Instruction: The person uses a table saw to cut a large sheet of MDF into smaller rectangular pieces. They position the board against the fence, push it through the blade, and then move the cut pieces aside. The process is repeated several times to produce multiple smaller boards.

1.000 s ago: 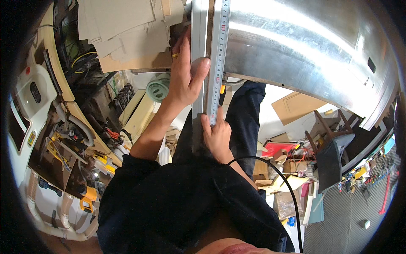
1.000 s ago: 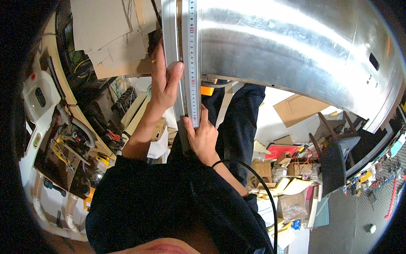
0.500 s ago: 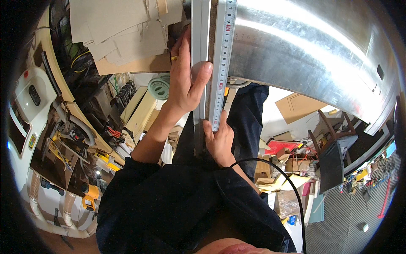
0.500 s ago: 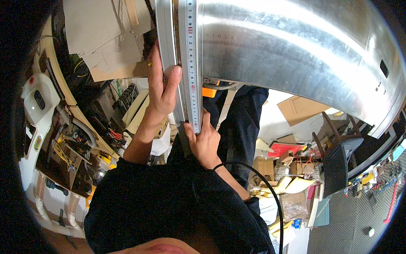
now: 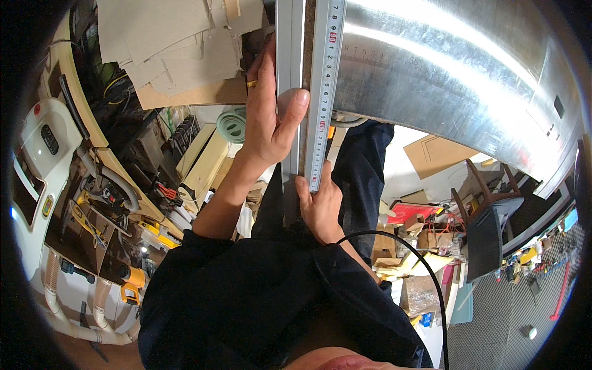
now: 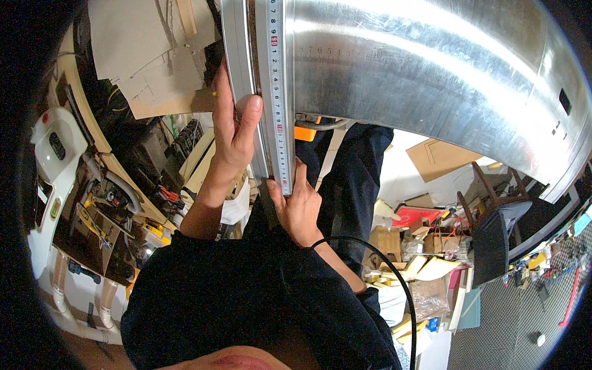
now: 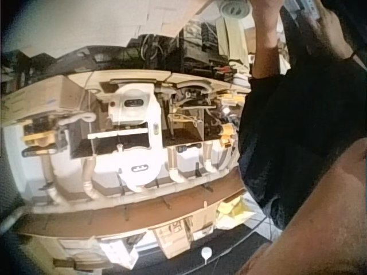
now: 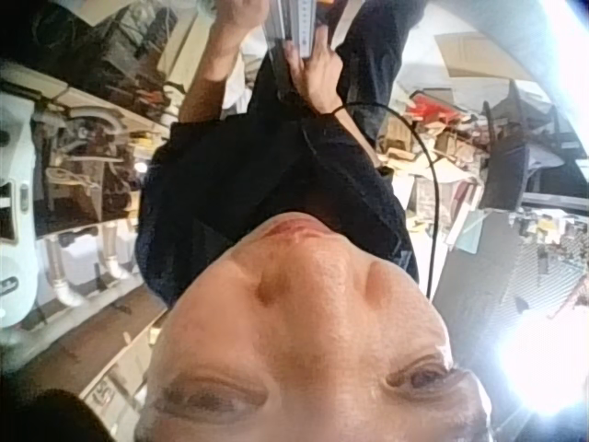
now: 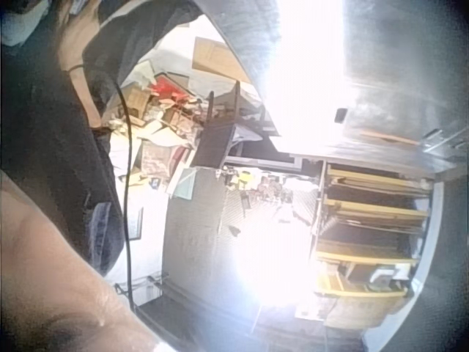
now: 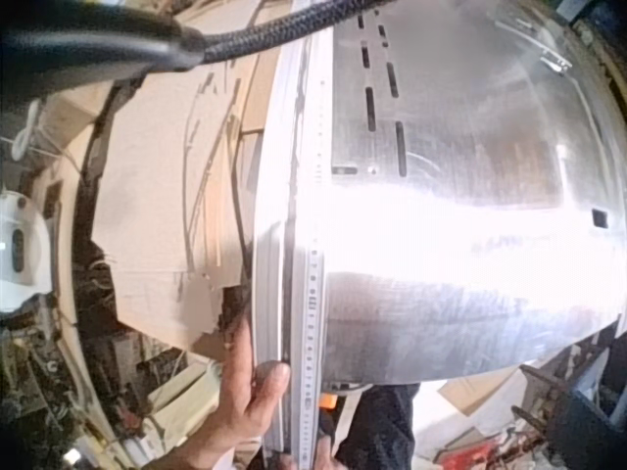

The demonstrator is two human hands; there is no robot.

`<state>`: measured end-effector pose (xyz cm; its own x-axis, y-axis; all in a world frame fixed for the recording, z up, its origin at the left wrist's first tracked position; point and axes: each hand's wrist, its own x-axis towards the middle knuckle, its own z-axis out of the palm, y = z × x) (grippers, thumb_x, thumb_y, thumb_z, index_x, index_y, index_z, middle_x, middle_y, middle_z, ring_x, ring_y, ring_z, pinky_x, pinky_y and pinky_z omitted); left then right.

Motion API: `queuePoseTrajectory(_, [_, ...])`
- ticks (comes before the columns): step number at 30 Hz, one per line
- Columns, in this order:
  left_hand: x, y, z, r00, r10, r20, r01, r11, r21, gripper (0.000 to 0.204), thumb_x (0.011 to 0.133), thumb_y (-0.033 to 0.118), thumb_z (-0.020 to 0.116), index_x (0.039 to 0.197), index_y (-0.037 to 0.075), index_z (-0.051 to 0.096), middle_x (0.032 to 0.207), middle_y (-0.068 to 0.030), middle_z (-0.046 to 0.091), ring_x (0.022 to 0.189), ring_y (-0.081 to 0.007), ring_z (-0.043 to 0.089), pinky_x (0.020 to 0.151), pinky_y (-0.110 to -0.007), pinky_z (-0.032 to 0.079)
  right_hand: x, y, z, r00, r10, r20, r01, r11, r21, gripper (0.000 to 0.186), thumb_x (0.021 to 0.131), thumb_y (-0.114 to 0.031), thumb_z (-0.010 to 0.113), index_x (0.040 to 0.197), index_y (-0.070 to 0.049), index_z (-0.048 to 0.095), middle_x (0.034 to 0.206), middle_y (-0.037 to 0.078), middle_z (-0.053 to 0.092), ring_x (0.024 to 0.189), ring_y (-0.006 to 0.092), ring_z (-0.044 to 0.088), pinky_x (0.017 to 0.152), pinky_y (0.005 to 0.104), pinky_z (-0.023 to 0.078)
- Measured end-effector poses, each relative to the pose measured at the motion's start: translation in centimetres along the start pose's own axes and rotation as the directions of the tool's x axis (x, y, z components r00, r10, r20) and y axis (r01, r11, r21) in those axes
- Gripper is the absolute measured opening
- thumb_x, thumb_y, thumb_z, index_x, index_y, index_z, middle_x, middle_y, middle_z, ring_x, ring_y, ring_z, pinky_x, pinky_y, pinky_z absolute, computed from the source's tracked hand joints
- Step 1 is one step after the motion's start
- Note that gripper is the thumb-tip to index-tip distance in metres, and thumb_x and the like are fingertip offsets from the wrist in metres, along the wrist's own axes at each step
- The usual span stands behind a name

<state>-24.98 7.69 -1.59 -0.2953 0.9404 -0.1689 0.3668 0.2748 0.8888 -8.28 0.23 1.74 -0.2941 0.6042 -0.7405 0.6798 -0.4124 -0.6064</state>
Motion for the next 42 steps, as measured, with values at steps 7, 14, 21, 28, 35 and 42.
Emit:
queuePoseTrajectory(7, [-0.31, -0.43, 0.09, 1.0, -0.017, 0.002, 0.017, 1.0, -0.017, 0.068, 0.096, 0.032, 0.048, 0.145, -0.009, 0.024, 0.14, -0.0282, 0.04, 0.133, -0.0372, 0.035, 0.111, -0.046, 0.024, -0.02, 0.02, -0.05, 0.999, 0.029, 0.024, -0.03, 1.0, 0.004, 0.057, 0.09, -0.033, 0.061, 0.13, 0.0, 0.038, 0.086, 0.027, 0.065, 0.075, 0.0424, 0.067, 0.062, 0.0447, 0.054])
queuePoseTrajectory(14, [-0.18, -0.22, 0.24, 0.999, -0.025, -0.022, 0.024, 0.999, -0.039, 0.068, 0.096, 0.033, 0.049, 0.144, -0.009, 0.026, 0.141, -0.0277, 0.04, 0.132, -0.0378, 0.036, 0.111, -0.045, 0.025, 0.0, 0.25, 0.06, 1.0, 0.001, 0.009, -0.001, 0.999, 0.044, 0.059, 0.09, -0.034, 0.06, 0.131, 0.003, 0.037, 0.088, 0.029, 0.064, 0.079, 0.0435, 0.067, 0.065, 0.0451, 0.054])
queuePoseTrajectory(21, [-0.27, -0.58, 0.33, 1.0, -0.011, -0.026, 0.01, 1.0, -0.025, 0.069, 0.095, 0.034, 0.048, 0.144, -0.009, 0.025, 0.14, -0.0281, 0.039, 0.131, -0.0382, 0.036, 0.11, -0.046, 0.026, 0.06, 0.45, 0.11, 1.0, 0.003, 0.025, -0.005, 0.997, 0.078, 0.061, 0.091, -0.035, 0.059, 0.132, 0.004, 0.036, 0.087, 0.029, 0.064, 0.078, 0.0436, 0.067, 0.065, 0.0456, 0.054])
queuePoseTrajectory(28, [-0.04, -0.3, 0.26, 1.0, -0.008, -0.019, 0.007, 1.0, -0.027, 0.069, 0.095, 0.034, 0.048, 0.144, -0.008, 0.025, 0.14, -0.0286, 0.04, 0.132, -0.0379, 0.036, 0.11, -0.046, 0.025, 0.08, 0.19, -0.11, 0.999, 0.014, 0.036, -0.016, 0.998, 0.055, 0.063, 0.091, -0.039, 0.058, 0.132, 0.005, 0.036, 0.088, 0.029, 0.064, 0.078, 0.0436, 0.067, 0.065, 0.0454, 0.054])
queuePoseTrajectory(35, [-0.13, -0.44, 0.32, 1.0, -0.006, -0.015, 0.005, 0.999, -0.031, 0.069, 0.096, 0.035, 0.048, 0.145, -0.008, 0.025, 0.139, -0.0295, 0.039, 0.132, -0.0373, 0.036, 0.109, -0.046, 0.026, 0.1, 0.29, -0.04, 0.999, 0.008, 0.032, -0.01, 0.998, 0.064, 0.064, 0.091, -0.04, 0.057, 0.131, 0.005, 0.037, 0.092, 0.03, 0.064, 0.08, 0.0438, 0.067, 0.066, 0.0457, 0.054])
queuePoseTrajectory(42, [-0.5, -0.42, 0.15, 0.999, -0.042, -0.004, 0.042, 0.999, -0.01, 0.068, 0.095, 0.033, 0.049, 0.144, -0.008, 0.025, 0.139, -0.0293, 0.038, 0.132, -0.0376, 0.034, 0.109, -0.046, 0.026, 0.08, 0.47, 0.09, 1.0, -0.005, 0.021, 0.004, 0.998, 0.057, 0.062, 0.091, -0.038, 0.058, 0.131, 0.005, 0.037, 0.09, 0.03, 0.064, 0.078, 0.0432, 0.067, 0.064, 0.0446, 0.055])
